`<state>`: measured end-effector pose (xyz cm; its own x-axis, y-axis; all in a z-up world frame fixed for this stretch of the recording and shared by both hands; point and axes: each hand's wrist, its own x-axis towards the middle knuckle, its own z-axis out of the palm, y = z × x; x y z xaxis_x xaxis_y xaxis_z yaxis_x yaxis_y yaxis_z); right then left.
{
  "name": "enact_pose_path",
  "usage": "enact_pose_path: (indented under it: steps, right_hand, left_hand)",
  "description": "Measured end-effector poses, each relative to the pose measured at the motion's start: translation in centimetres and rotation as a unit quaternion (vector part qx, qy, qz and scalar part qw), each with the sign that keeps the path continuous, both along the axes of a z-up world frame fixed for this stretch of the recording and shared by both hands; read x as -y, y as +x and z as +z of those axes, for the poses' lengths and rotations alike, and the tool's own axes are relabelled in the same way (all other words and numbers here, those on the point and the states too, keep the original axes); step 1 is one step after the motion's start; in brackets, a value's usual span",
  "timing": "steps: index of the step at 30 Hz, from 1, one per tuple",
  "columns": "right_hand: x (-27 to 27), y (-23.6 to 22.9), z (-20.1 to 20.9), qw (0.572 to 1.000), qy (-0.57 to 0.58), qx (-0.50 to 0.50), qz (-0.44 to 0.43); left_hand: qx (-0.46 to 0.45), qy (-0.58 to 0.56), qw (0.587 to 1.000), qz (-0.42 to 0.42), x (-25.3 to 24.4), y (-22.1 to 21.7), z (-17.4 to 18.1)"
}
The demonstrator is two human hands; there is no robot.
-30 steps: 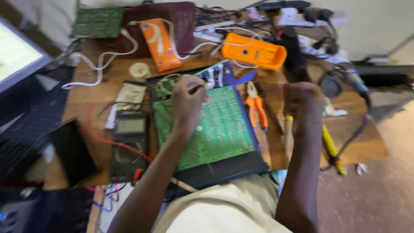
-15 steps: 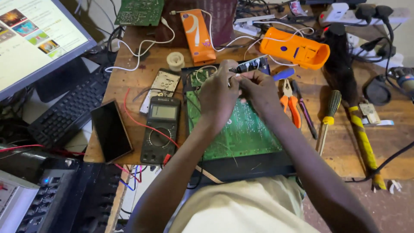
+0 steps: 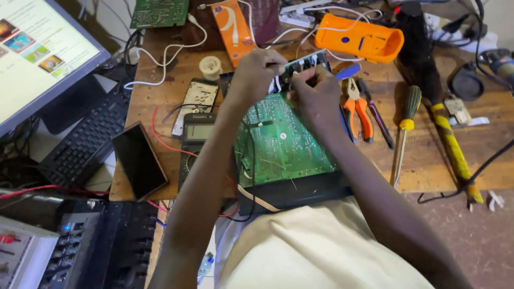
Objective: Soldering and repairing components on a green printed circuit board using a soldering iron and pliers.
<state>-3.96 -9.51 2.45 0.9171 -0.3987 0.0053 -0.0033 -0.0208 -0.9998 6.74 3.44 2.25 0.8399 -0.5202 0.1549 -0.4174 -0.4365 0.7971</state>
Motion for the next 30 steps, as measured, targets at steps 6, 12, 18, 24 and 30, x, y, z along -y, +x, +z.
enact_pose_path:
  steps: [6,12,18,24,30]
  right_hand:
    - [0.2,1.0,-0.6,0.996,0.085,-0.018,-0.006]
    - [-0.3,1.9,-2.0,0.993,0.099,0.023,-0.055]
    - [-1.4,0.6,-1.3,0.998,-0.036,0.01,-0.041]
    - [-1.0,1.5,-1.2,0.988,-0.114,0.017,-0.099]
    - [-1.4,2.3,-1.8,0.983,-0.14,0.045,-0.109]
  left_hand:
    - [-0.027,-0.007,1.0,0.0,-0.4,-0.3,1.5]
    - [-0.02,0.007,1.0,0.011,-0.3,-0.6,1.3]
    - [-0.004,-0.018,1.0,-0.004,-0.7,-0.7,1.0]
    - [-0.03,-0.037,0.999,-0.014,-1.0,-0.7,1.2]
    - [-0.078,-0.069,0.994,-0.013,-1.2,-0.2,0.6]
